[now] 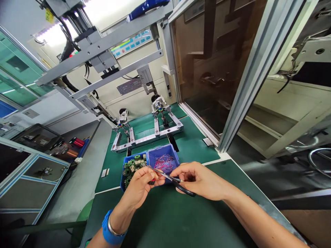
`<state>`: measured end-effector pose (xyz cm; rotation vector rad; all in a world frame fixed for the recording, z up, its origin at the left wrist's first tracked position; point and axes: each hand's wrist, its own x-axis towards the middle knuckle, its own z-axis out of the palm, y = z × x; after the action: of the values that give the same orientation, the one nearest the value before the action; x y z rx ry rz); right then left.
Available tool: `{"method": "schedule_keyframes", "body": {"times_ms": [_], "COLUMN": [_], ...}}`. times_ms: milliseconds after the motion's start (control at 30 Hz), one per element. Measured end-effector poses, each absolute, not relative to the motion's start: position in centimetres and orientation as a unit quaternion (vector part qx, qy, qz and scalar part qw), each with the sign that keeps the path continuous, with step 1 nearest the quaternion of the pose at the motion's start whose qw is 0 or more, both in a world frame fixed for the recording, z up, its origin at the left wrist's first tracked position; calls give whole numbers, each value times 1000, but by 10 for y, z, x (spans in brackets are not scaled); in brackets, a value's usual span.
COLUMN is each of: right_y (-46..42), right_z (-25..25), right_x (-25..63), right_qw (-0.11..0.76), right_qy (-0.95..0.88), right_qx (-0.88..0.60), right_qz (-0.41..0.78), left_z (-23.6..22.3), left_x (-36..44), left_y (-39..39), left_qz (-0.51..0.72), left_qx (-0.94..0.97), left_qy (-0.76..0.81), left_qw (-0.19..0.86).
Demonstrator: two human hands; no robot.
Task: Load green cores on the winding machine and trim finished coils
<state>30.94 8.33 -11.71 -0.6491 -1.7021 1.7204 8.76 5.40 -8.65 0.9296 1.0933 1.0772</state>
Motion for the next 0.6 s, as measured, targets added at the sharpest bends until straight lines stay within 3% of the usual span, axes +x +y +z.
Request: {"method": "schedule_keyframes", "body": {"times_ms": [433,600], "right_y": [60,41], "right_z": [-111,-135], "right_x": [308,335], "right_qw": [298,368], "right_qy": [-618,-629], "right_qx": [-330,-409], "right_qz": [649,549], "left_z": [-100,-109], "left_x": [79,36], "left_y": [34,-19], "left_qz": [458,469], "left_qx": [407,556], "left_qy": [491,507], "left_qw": [619,462]}}
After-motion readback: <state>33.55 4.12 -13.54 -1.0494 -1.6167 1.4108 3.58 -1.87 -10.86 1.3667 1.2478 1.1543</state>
